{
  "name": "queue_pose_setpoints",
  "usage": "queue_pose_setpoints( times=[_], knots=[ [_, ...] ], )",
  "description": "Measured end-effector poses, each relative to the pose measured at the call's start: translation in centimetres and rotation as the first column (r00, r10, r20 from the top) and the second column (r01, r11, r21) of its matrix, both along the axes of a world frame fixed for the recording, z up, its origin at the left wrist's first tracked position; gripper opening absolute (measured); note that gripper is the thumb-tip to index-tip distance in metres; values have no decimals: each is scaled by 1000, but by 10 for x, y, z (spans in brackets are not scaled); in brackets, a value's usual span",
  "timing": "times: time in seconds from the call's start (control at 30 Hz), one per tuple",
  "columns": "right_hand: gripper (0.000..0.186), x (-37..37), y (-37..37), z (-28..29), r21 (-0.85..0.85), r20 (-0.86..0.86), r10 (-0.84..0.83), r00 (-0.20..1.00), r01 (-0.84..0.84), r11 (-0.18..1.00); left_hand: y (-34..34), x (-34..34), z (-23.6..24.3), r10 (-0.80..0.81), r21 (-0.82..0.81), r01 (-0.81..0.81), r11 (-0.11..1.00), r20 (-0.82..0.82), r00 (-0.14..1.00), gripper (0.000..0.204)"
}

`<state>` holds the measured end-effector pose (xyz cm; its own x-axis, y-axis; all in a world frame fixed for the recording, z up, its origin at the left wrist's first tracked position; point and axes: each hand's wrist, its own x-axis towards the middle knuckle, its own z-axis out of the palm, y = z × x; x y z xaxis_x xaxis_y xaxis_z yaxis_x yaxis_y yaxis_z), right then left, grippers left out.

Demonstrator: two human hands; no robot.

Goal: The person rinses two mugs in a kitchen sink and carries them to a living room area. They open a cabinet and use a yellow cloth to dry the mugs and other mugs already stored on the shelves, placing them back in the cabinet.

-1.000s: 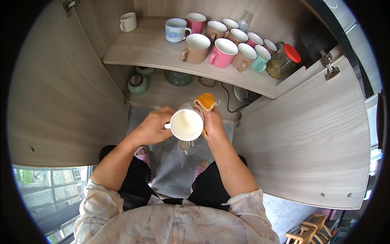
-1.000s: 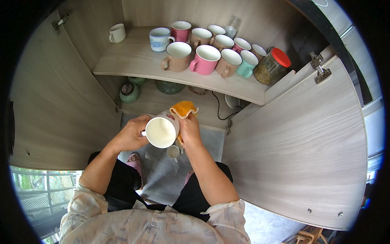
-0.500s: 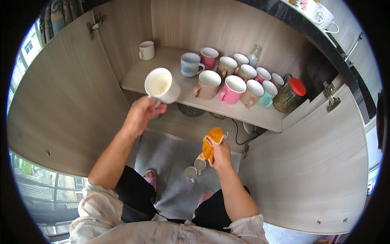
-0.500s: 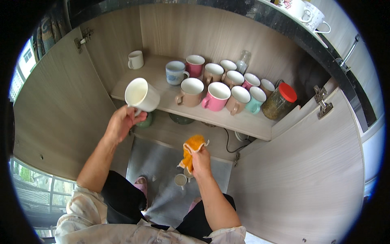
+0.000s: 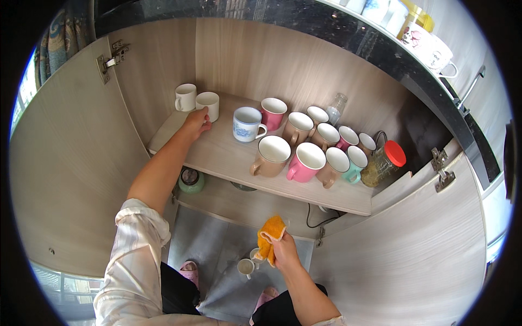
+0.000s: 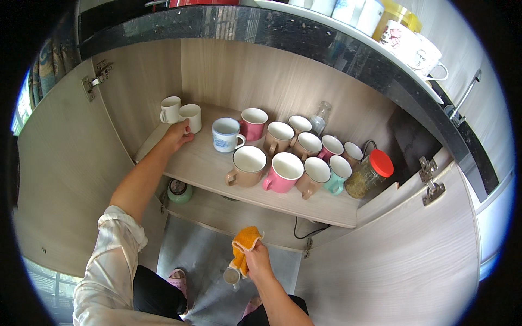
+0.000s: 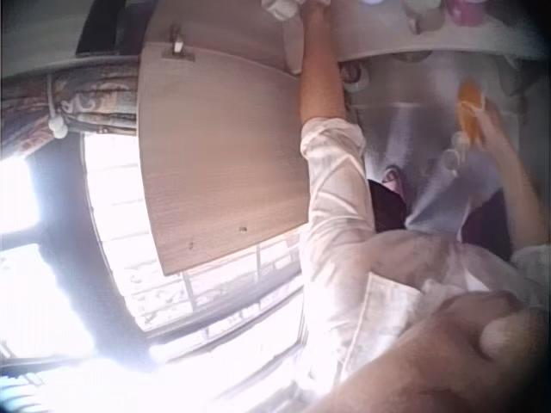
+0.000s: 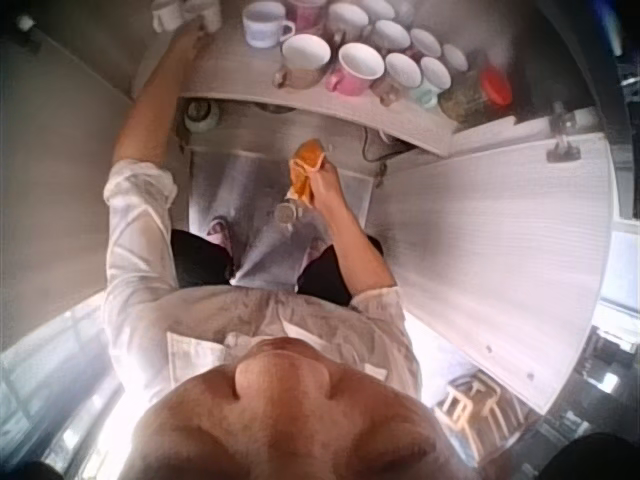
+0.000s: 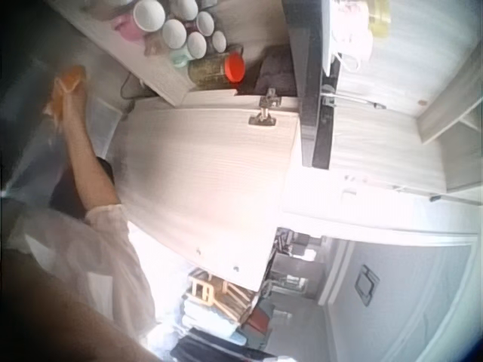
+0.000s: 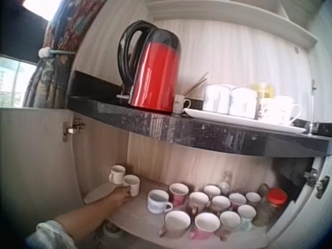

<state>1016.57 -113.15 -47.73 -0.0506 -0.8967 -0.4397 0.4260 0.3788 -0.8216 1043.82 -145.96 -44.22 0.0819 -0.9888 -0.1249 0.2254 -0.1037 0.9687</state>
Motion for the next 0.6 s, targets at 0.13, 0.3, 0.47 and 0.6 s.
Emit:
queue_pose_setpoints(
  times=[0.13,0.3,0.47,0.6],
  knots=[
    [20,3,-2,-3,3,-20,8,1000,-8,1000,-42,-2,-9,120,17,-121,993,22,993,32],
    [22,0,-4,-4,60,10,51,999,-51,997,-79,-9,-7,256,6,-256,967,36,966,33],
    [21,-2,-4,-8,83,-18,33,999,-31,996,-126,-14,-20,432,-19,-440,898,-158,888,27],
    [20,-11,0,-12,112,-26,-15,1000,18,994,-149,-49,-30,455,82,-448,890,-229,861,22]
  ],
)
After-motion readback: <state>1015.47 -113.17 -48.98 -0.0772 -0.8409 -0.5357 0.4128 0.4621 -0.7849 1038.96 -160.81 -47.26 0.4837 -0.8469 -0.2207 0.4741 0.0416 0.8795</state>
